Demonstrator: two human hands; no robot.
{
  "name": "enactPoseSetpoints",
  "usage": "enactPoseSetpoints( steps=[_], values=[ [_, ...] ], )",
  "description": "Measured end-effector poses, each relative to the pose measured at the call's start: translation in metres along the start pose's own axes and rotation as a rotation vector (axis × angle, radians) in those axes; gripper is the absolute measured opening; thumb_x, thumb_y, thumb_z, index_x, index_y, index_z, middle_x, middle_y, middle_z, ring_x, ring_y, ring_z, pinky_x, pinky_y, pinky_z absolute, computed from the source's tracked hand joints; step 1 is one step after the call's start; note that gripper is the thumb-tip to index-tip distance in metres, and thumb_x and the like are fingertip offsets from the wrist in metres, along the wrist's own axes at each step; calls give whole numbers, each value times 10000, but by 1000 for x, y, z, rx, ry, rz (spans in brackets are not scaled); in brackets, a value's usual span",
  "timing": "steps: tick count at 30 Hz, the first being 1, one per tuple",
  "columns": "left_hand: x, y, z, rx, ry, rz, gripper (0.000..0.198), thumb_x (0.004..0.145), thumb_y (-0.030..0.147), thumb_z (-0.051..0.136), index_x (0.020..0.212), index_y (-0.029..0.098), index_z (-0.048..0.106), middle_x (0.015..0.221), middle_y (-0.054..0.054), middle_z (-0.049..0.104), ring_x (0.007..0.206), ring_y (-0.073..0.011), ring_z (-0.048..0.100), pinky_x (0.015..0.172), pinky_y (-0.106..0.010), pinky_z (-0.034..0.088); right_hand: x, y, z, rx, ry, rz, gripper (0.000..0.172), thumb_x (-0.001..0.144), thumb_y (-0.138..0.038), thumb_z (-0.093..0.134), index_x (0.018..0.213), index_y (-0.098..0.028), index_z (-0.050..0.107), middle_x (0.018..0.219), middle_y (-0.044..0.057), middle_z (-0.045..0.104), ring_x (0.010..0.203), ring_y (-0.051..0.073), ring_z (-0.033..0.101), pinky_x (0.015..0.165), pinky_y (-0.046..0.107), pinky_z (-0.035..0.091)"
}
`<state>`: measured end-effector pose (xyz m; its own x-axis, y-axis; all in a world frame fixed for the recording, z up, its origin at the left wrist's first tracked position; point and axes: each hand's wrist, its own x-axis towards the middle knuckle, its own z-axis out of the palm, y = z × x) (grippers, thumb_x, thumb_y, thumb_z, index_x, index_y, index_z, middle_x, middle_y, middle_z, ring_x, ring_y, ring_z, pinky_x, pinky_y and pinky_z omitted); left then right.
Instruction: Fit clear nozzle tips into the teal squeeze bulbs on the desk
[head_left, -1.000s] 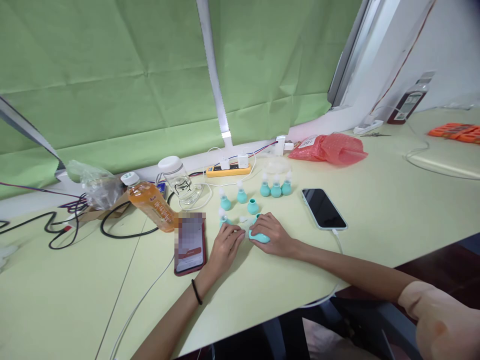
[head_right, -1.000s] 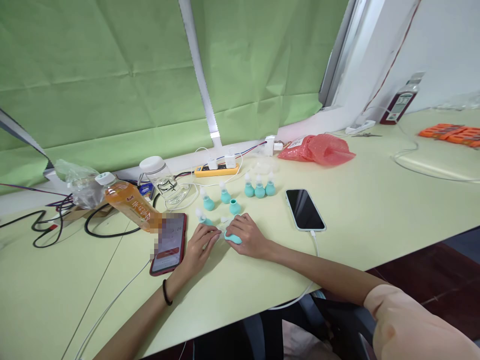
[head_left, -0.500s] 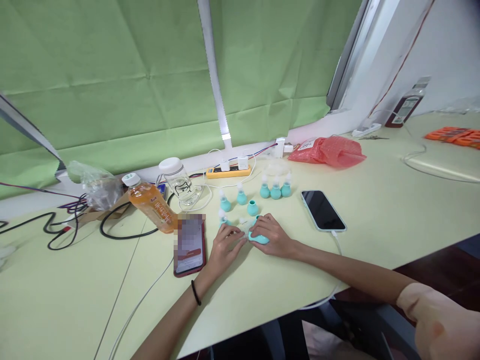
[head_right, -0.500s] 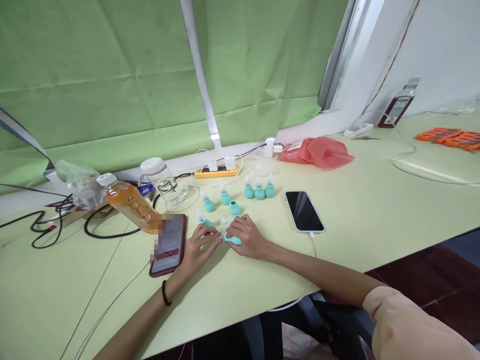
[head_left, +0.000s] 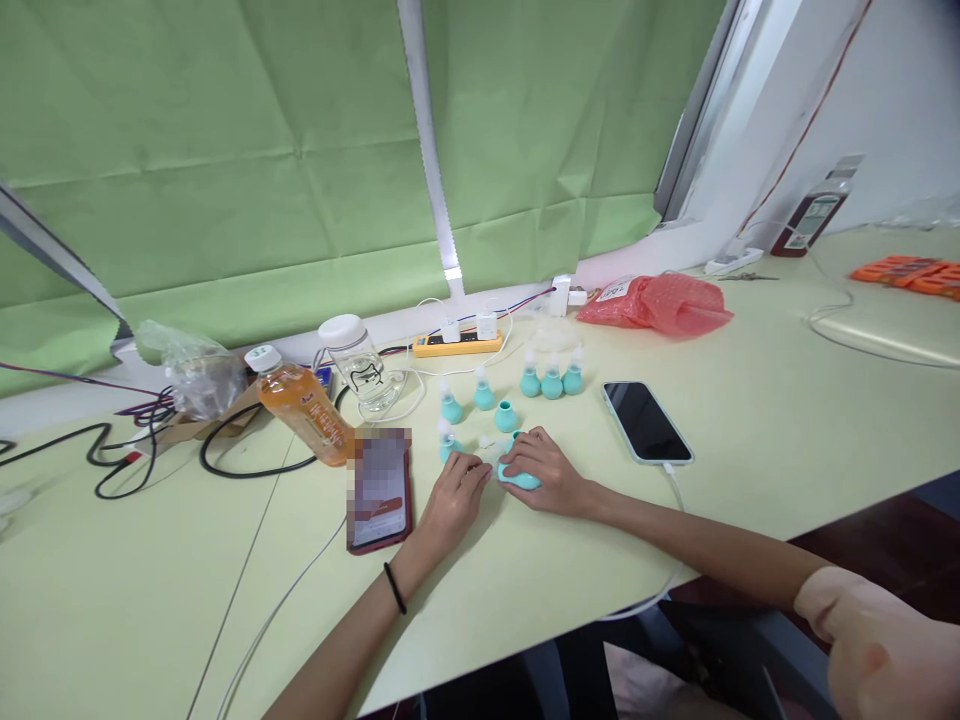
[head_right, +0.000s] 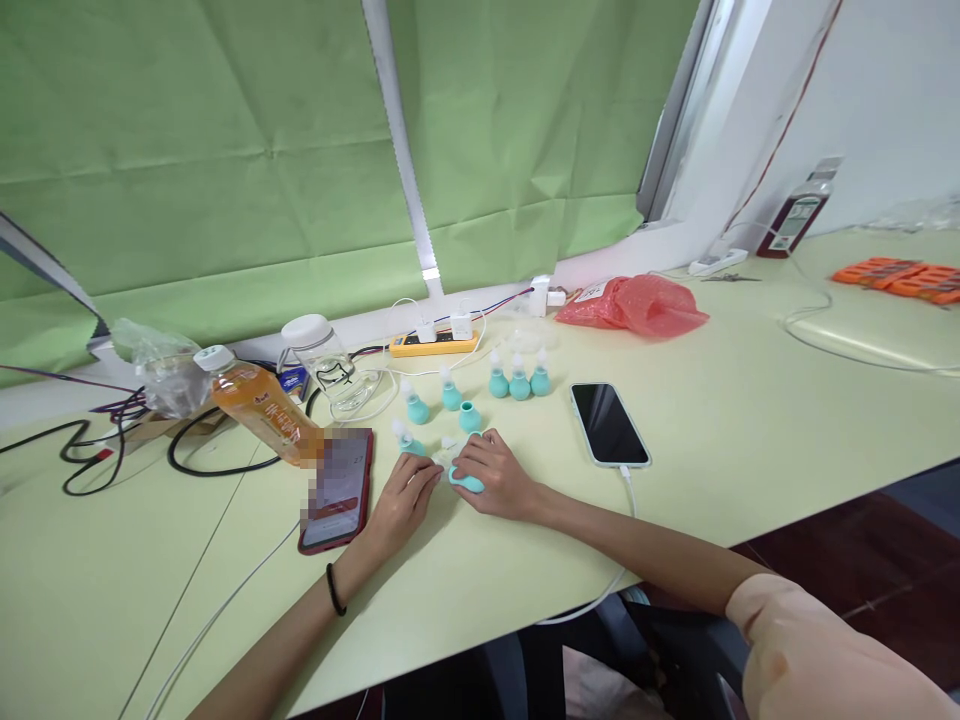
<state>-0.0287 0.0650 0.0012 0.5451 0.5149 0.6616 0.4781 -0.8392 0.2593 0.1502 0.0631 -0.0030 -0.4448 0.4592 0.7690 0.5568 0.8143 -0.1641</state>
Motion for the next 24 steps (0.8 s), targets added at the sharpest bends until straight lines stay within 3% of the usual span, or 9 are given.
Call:
enactPoseSetpoints(
  steps=[4,9,11,19,24],
  values=[
    [-2,0,-1,59,-26,51,167,779,92,444,928,133,505,808,-78,521,770,-154,443,647,-304,425,0,-1,0,15,3,21,82,697,-156,534,685,-178,456,710,18,576,700,141,483,630,294,290],
    [-3,-2,0,4,104,81,202,748,80,499,934,158,490,830,-62,540,764,-136,460,636,-279,431,3,-1,-3,1,14,31,82,696,-155,529,687,-170,449,689,21,566,692,138,478,624,285,287],
    [-3,-4,0,33,94,118,197,752,61,482,922,160,493,839,-61,547,755,-133,460,624,-273,429,4,0,-4,-28,2,22,77,698,-151,524,679,-166,451,687,22,562,694,138,470,622,284,284],
    [-4,-8,-5,291,-211,248,121,801,82,392,827,125,503,715,-46,523,706,-154,438,593,-284,404,1,5,-5,-165,-180,-120,51,728,-131,485,687,-161,482,695,24,551,714,150,438,624,292,270],
    [-6,-5,2,322,-297,171,170,814,73,324,785,120,485,705,-52,496,701,-168,434,615,-306,381,2,8,-4,-164,-206,-162,62,736,-136,474,681,-161,487,673,24,544,703,148,440,637,297,277]
  ],
)
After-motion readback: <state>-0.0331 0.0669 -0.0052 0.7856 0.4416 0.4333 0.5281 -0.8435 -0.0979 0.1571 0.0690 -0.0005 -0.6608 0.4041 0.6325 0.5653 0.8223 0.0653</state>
